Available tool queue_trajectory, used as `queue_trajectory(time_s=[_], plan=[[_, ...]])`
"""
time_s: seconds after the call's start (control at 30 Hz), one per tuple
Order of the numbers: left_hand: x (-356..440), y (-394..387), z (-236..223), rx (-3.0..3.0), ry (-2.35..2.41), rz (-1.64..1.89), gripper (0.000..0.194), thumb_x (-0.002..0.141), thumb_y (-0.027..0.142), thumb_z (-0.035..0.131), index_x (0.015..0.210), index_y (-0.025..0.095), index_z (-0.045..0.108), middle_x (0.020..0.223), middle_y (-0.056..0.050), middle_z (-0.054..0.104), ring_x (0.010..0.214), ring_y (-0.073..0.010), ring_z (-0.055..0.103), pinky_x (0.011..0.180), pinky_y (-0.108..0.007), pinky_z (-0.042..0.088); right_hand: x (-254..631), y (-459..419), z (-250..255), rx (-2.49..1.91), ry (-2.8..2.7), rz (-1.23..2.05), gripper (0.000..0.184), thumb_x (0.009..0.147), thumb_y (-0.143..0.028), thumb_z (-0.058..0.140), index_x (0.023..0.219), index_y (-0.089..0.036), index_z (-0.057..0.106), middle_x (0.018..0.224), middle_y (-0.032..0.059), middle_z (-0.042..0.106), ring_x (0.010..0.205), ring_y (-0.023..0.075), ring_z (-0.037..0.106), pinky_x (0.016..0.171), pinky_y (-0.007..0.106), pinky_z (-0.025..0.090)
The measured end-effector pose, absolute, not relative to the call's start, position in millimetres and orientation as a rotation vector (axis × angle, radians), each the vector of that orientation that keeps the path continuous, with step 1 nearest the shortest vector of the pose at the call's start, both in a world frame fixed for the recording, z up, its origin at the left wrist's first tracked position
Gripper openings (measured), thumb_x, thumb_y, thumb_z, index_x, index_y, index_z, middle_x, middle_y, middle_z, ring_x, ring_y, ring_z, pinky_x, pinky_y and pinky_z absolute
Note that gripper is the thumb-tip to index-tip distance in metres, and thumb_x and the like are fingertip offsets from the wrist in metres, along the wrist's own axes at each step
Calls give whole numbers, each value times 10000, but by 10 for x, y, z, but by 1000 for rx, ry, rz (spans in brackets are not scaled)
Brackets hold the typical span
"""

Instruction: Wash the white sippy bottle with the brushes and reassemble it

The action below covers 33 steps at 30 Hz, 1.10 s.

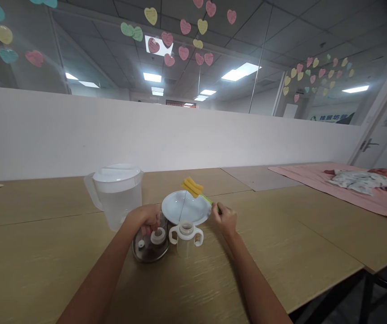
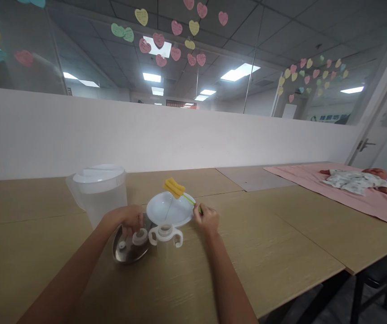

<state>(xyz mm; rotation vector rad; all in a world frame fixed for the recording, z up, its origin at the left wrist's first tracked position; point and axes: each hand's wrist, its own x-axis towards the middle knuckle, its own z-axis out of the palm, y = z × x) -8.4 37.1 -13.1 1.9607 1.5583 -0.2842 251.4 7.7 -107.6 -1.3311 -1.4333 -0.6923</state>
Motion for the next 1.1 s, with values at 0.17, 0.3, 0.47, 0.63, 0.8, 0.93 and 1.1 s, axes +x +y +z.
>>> queue_trajectory(time_s=[0.17,0.3,0.47,0.63,0.8,0.93,1.1], plan=[[-44,313,-152,1996,1570,-317,113,550,86,567,640,150,592,568,-56,650,538,-209,627,480,-281,504,2522,86,-1084,-1337,-1434,-691,432,860,-316,368,459,-168,428,378,-36,370,370,65,317,430,215,194],[-15,266,-90,2108,1603,-266,56,583,110,527,605,141,568,602,-62,647,503,-188,595,463,-271,469,2514,80,-1070,-1330,-1430,-681,429,858,-313,363,459,-168,426,376,-33,374,368,65,322,426,214,190],[109,137,162,2409,1587,2,161,708,191,453,595,142,558,691,-56,640,674,-165,586,597,-229,418,2506,72,-1059,-1322,-1425,-686,423,854,-313,364,462,-166,423,374,-25,387,368,66,333,429,214,191],[276,-116,284,2579,1087,219,385,779,471,445,971,200,638,977,-15,650,873,-176,577,724,-219,408,2520,84,-1083,-1338,-1436,-687,420,856,-317,368,470,-166,429,381,-27,395,369,66,332,429,218,190],[387,-217,147,2587,968,-41,607,574,387,684,1155,276,550,1135,-8,580,992,-213,541,744,-233,417,2534,96,-1109,-1341,-1441,-701,420,860,-321,365,472,-168,424,379,-29,381,370,69,325,434,219,194],[399,-225,153,2623,920,-22,575,571,318,664,1130,272,538,1022,-2,599,915,-203,556,680,-232,418,2538,97,-1115,-1347,-1443,-688,426,863,-328,360,475,-167,429,385,-27,385,374,69,331,434,216,194],[288,-256,343,2561,962,261,505,599,299,614,1091,238,519,1010,-6,585,854,-189,565,706,-254,436,2526,91,-1100,-1358,-1397,-654,423,862,-335,360,487,-162,453,395,-30,390,383,68,327,439,214,197]])
